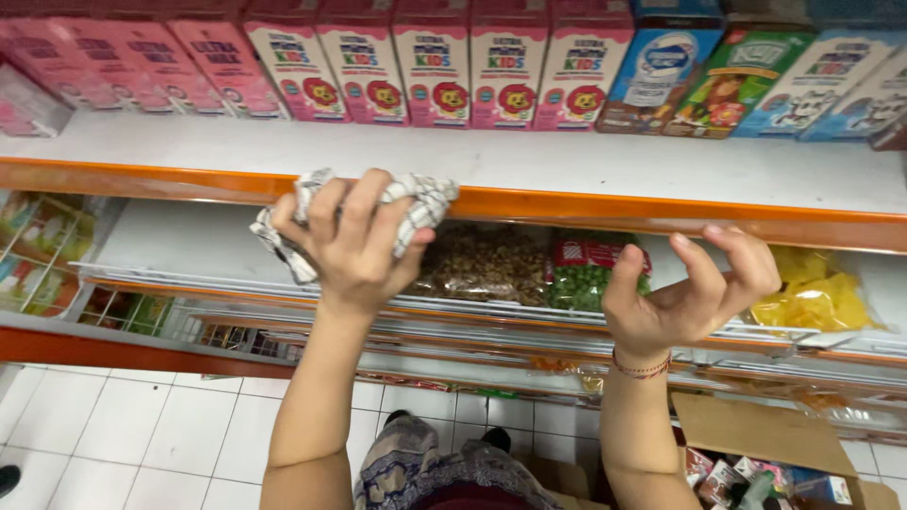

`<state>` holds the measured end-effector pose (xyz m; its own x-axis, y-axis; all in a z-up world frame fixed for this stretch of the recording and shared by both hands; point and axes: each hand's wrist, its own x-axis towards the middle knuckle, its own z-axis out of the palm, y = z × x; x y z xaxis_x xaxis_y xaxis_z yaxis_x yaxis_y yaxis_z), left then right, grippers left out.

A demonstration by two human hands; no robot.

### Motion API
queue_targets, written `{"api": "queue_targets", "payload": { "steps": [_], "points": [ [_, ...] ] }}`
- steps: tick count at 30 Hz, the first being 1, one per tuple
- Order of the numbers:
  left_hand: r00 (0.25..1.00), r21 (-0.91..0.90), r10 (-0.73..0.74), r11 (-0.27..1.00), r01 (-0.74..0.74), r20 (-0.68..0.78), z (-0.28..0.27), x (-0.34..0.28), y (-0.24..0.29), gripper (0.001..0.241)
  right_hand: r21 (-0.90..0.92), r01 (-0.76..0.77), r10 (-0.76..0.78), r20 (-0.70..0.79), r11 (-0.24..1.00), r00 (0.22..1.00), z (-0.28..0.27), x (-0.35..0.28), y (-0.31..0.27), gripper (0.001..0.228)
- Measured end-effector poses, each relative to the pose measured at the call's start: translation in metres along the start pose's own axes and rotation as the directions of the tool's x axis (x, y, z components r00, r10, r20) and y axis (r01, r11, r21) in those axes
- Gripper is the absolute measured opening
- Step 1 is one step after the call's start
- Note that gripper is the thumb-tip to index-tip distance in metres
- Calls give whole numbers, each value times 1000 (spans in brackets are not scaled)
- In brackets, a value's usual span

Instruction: The person sprays liquid from a green bottle onto store shelves and wipes the surfaces and nearby products, including snack boxes and drink cartons, with a cloth.

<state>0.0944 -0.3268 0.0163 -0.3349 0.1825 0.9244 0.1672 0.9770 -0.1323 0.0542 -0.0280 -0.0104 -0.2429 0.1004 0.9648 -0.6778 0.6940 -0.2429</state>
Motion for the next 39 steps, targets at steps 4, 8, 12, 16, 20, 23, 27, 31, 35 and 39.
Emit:
{"api": "queue_targets", "payload": {
  "steps": [4,8,12,16,20,23,27,31,35,39],
  "points": [
    [984,77,-162,983,168,-79,-20,-23,-68,43,15,64,-64,57,998,996,20,0,-29,27],
    [934,11,-329,943,334,-137,-27,-24,-81,38,13,109,-110,82,994,991,38,1,-52,24],
    [992,-100,-126,987,123,-17,-5,-10,-28,36,37,102,-105,99,994,990,62,-8,-84,20],
    [994,-130,-48,991,35,-97,7,-3,-10,42,112,56,-66,89,992,994,97,-19,-118,16],
    [988,-58,24,998,-33,-153,0,-19,-70,48,168,98,-122,138,981,983,126,-27,-146,18],
    [988,16,-4,1000,7,-155,-11,-40,-133,53,202,129,-161,150,971,976,148,-30,-167,17],
    [975,66,-113,990,127,-190,-35,-71,-219,50,218,162,-204,184,962,962,171,-35,-199,18],
    [966,117,-167,974,192,-196,-63,-92,-294,52,261,169,-214,159,951,964,201,-38,-236,18],
    [939,121,-240,954,275,-247,-80,-99,-345,53,265,157,-212,194,952,958,223,-42,-274,16],
    [810,-77,-480,872,484,-339,-85,-101,-370,56,248,186,-250,261,951,932,245,-51,-306,24]
  ]
}}
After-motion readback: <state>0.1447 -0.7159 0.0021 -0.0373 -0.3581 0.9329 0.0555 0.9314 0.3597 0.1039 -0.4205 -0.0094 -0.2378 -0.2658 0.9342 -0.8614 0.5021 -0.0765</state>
